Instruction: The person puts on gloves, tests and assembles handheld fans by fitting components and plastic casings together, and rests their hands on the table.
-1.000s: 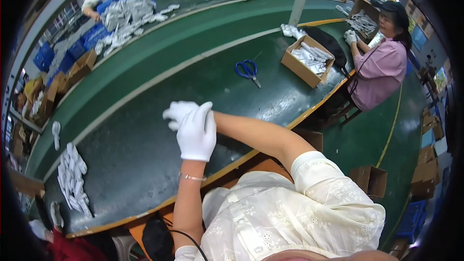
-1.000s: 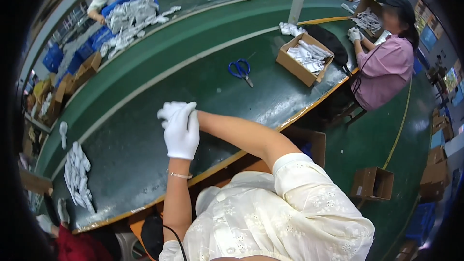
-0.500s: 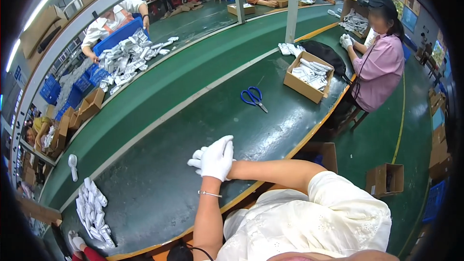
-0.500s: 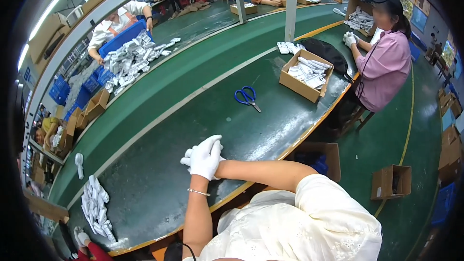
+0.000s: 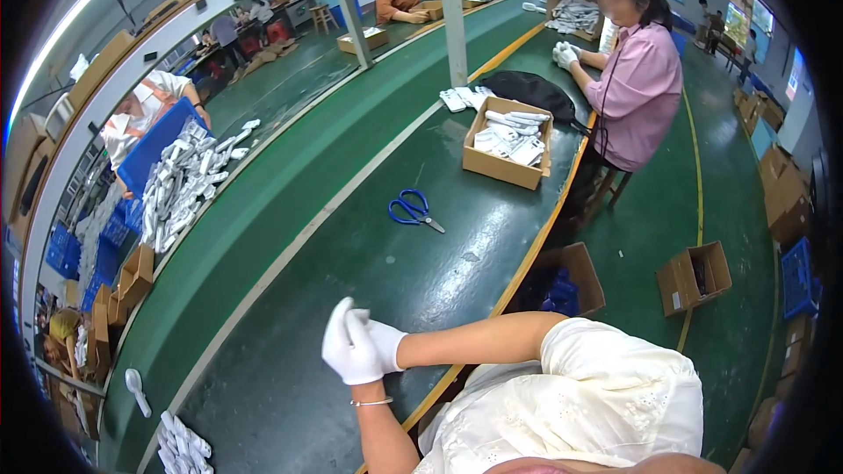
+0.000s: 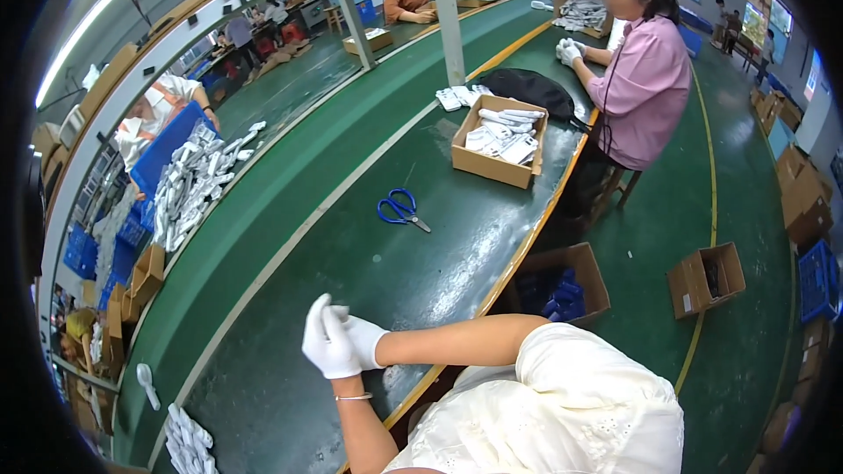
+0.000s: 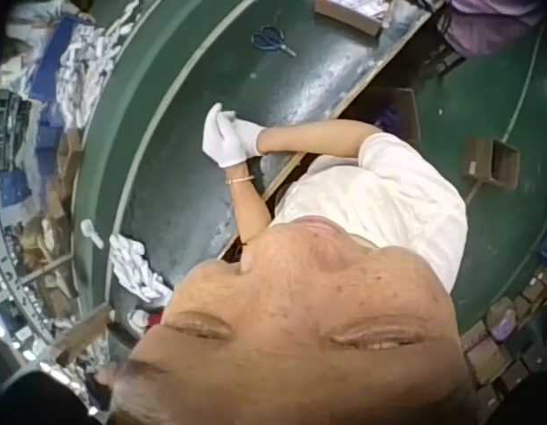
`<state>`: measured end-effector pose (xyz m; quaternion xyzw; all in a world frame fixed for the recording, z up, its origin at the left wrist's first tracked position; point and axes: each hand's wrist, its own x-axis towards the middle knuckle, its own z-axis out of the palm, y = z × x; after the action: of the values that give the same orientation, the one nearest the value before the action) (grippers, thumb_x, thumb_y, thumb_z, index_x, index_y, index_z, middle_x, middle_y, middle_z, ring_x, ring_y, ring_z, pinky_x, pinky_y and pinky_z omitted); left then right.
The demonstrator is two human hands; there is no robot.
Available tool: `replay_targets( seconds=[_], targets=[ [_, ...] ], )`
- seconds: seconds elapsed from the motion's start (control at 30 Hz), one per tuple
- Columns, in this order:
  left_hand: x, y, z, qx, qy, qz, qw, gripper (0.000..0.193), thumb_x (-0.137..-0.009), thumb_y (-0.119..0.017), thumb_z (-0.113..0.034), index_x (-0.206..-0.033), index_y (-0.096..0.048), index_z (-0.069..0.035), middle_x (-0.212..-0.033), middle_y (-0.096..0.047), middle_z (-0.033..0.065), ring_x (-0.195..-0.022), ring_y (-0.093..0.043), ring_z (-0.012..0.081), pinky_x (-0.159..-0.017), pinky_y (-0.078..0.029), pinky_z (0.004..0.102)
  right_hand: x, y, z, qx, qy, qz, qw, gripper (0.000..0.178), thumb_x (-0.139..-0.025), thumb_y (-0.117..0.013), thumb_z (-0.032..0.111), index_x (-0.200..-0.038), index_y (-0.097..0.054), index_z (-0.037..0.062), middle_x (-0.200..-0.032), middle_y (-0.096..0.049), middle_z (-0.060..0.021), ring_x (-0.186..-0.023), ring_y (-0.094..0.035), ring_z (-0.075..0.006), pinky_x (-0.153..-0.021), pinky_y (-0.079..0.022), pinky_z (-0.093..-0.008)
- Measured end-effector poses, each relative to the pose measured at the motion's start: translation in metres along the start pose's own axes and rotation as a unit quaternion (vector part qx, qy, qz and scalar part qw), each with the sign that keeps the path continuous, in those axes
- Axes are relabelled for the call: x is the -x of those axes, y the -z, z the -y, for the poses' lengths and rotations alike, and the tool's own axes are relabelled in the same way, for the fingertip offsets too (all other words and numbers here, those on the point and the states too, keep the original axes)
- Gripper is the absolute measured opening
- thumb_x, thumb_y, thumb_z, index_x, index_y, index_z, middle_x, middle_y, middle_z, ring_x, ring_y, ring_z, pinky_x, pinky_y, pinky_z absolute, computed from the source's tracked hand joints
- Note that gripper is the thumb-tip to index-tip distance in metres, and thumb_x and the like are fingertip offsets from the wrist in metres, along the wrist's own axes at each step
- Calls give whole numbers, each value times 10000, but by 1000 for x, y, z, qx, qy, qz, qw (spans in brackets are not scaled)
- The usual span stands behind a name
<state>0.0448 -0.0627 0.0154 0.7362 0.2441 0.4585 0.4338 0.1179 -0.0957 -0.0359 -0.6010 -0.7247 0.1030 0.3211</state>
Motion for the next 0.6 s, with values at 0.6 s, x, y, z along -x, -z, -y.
replay_targets(
  seconds=[0.6],
  targets=[
    [-14,7,10,8,159,-40,987,270,-1026,-507,-144,-1183,-648,25,-832,-680,79,-698,-616,120,-683,-510,264,-4,14,11,-130,-25,-95,987,194,-794,-630,127,-971,-627,47,-986,-682,-171,-925,-655,-372,-805,-522,-448]
  ],
)
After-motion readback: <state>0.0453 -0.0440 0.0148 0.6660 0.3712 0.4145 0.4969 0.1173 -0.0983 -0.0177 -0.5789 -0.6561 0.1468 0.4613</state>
